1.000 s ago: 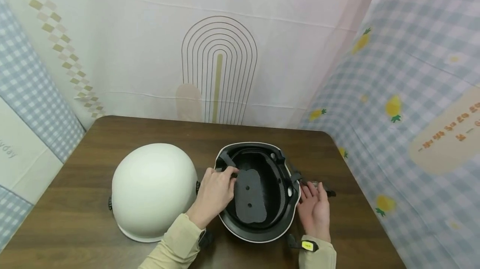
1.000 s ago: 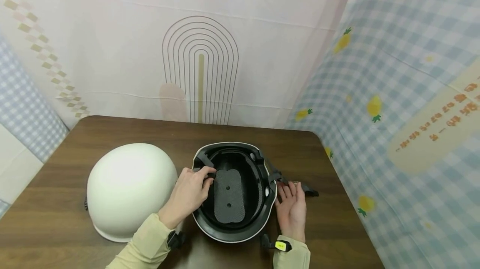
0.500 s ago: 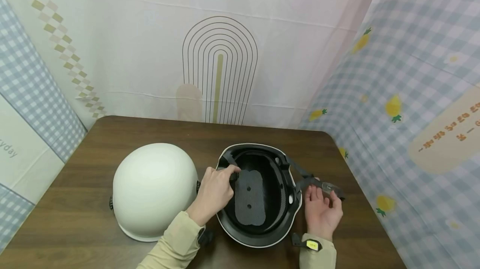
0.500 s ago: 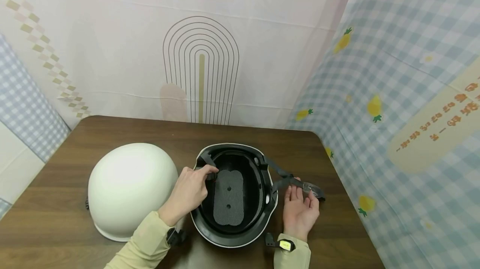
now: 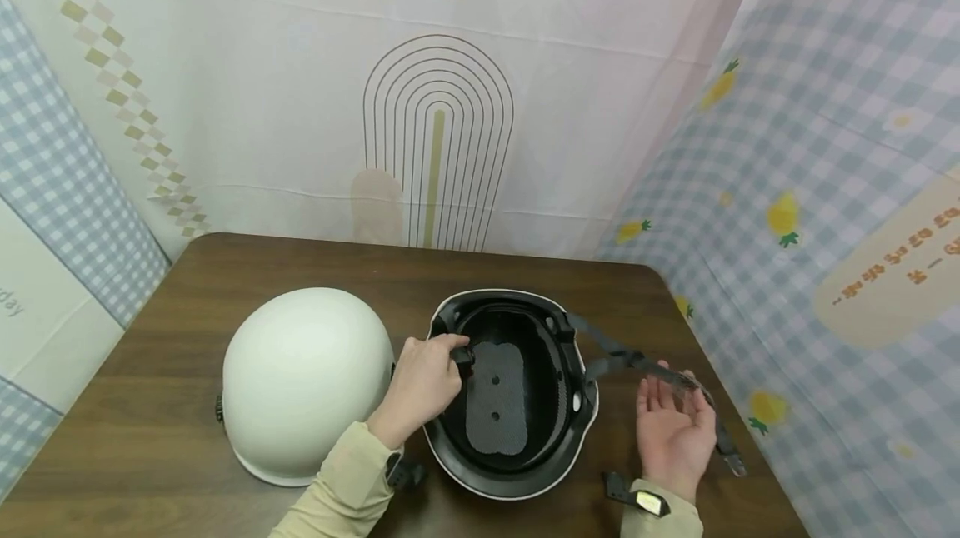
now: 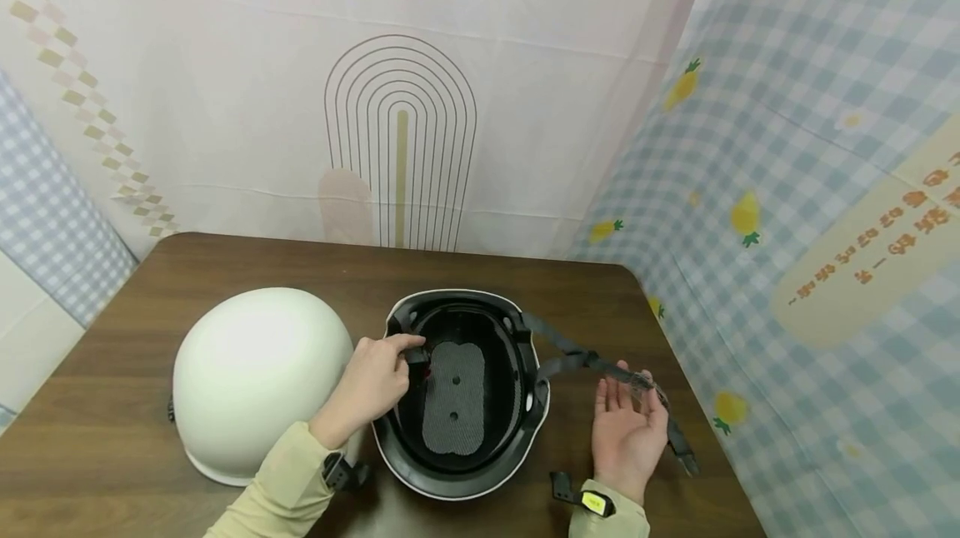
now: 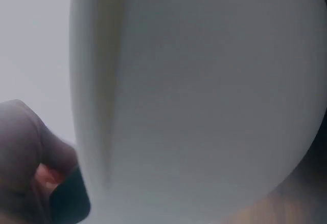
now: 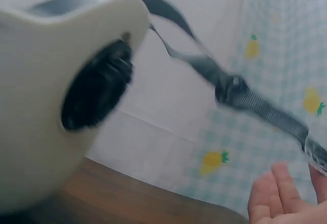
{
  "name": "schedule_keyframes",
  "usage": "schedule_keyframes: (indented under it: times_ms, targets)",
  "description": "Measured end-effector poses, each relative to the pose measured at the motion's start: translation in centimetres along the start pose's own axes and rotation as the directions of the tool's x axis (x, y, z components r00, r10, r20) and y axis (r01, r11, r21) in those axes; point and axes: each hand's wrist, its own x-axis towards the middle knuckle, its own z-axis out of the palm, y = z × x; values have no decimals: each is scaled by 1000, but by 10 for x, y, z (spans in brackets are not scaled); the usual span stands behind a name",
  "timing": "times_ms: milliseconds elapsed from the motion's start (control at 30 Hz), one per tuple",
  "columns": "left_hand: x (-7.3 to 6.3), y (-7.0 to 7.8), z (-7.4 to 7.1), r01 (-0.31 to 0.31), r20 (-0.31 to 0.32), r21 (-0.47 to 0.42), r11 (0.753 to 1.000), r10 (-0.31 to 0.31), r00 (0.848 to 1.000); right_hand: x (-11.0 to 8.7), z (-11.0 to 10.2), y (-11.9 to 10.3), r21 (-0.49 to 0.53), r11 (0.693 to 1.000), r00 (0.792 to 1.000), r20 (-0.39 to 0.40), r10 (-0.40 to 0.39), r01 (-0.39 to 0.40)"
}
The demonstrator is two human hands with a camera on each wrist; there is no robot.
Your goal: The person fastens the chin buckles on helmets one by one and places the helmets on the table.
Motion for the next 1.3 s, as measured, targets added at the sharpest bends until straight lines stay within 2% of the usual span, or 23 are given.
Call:
schedule_keyframes:
  times_ms: [133, 267, 367, 467, 567, 667, 733, 833, 967, 1100, 1200, 1300]
  targets:
    - [0, -2, -1, 82, 15, -60, 995, -81, 997, -1, 5, -8, 25, 998, 997, -55, -54, 56]
    - [1, -2, -1, 116, -13, -90, 989, -118, 993, -4, 7, -14, -1, 993, 990, -78, -116, 116]
    - [1, -1, 0, 148, -26, -155, 977, -154, 988, -7, 10, -19, -3, 991, 986, -100, -136, 136]
    - [2, 0, 1, 167, -36, -203, 965, -177, 983, -11, 15, -27, 113, 983, 976, -180, -124, 146]
    - [2, 0, 1, 161, -50, -258, 953, -180, 982, -14, 19, -38, 259, 948, 958, -262, -117, 187]
    - [3, -1, -1, 139, -42, -331, 933, -162, 986, -16, 21, -44, 292, 924, 949, -267, -169, 246]
    - [4, -3, -3, 126, -25, -373, 919, -146, 989, -17, 21, -45, 255, 930, 951, -224, -211, 266]
    - [3, -4, -5, 146, 46, -420, 896, -140, 989, -20, 23, -40, 161, 941, 950, -154, -272, 296]
    - [2, -4, -9, 163, 121, -437, 884, -121, 985, -24, 27, -32, 65, 951, 951, -89, -297, 304]
    - [2, -4, -13, 137, 146, -460, 877, -78, 986, -30, 34, -23, -90, 941, 943, -33, -331, 327]
    - [2, -3, -16, 132, 153, -482, 867, -65, 986, -34, 41, -15, -272, 892, 931, 54, -361, 362]
    - [3, -3, -18, 146, 157, -512, 846, -75, 985, -39, 47, -6, -435, 805, 915, 158, -372, 403]
